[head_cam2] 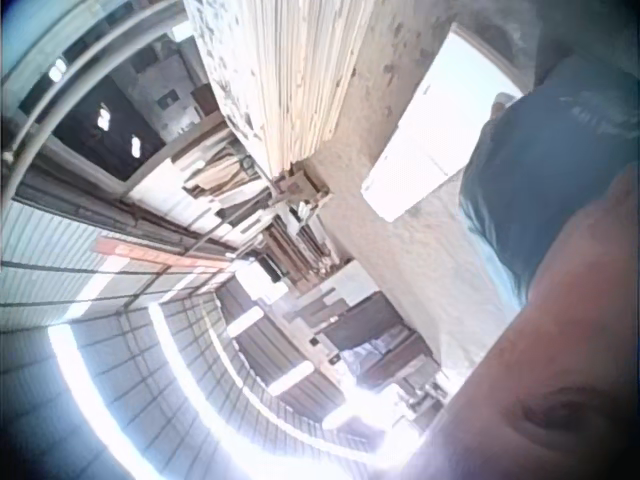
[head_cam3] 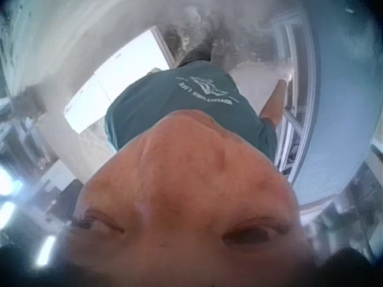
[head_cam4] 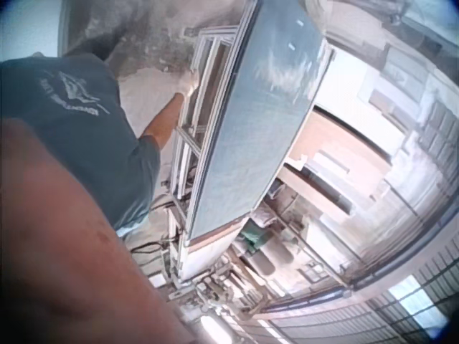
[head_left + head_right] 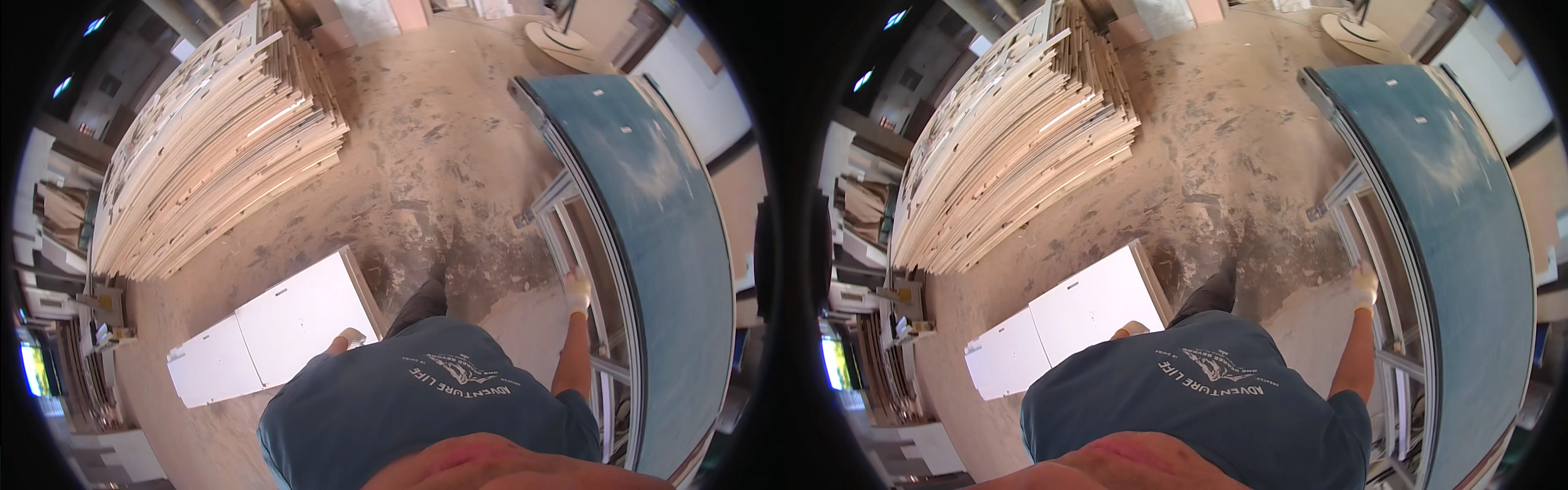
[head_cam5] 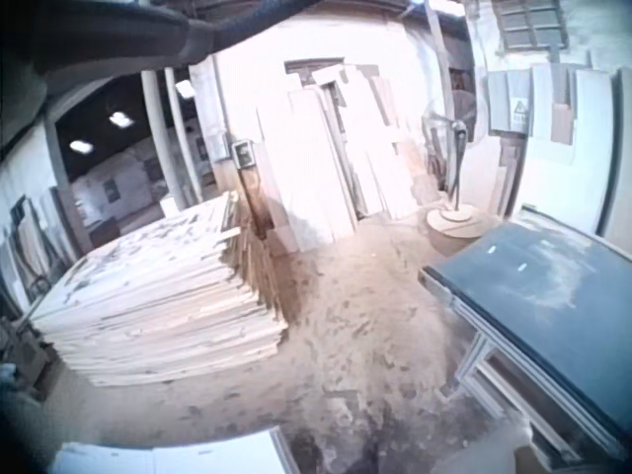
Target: The person selects and stacks white wooden panels, then uses a yellow glue gun to apply adhesive along the edges of a large panel on a workbench. They wipe the surface with a cloth and continue stacking and arranging panels.
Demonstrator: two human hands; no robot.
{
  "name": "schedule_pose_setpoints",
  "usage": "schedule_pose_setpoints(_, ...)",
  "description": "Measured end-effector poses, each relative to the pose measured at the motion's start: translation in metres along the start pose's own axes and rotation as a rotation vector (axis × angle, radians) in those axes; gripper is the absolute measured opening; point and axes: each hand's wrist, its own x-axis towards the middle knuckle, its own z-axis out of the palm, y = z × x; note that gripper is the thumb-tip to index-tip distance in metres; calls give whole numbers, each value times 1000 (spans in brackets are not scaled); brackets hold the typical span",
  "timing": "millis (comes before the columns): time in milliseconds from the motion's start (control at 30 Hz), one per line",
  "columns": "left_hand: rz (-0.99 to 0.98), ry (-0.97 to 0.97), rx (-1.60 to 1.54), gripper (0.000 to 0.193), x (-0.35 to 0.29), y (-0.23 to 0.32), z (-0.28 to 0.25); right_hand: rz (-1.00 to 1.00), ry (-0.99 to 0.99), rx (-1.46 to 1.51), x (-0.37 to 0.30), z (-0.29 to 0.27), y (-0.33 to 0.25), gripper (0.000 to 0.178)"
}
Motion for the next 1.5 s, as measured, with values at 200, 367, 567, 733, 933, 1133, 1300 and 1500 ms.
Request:
schedule_pose_setpoints(200,58,22,-190,37,113,111,-183,117,64,-147,266,13,-117,41)
schedule_pose_setpoints(367,86,73,-786,39,182,290,-401,279,71,-259,365,-20,-131,53)
schedule_pose_setpoints(567,438,305,-664,40,197,470,-677,438,276,-266,557,-61,-81,49)
schedule_pose_setpoints(733,-10,349,-730,27,217,488,-760,679,376,-215,720,-78,-52,58)
schedule_pose_setpoints(933,318,146,555,17,252,483,-799,725,429,-233,870,-50,-126,80)
schedule_pose_setpoints(1133,248,54,563,15,328,557,-938,579,505,-505,952,31,-197,57)
schedule_pose_setpoints(1300,606,32,1209,13,411,632,-1114,617,606,-462,953,57,-232,33)
schedule_pose_setpoints(1500,124,232,-325,17,490,842,-1276,902,661,-257,957,87,-287,31)
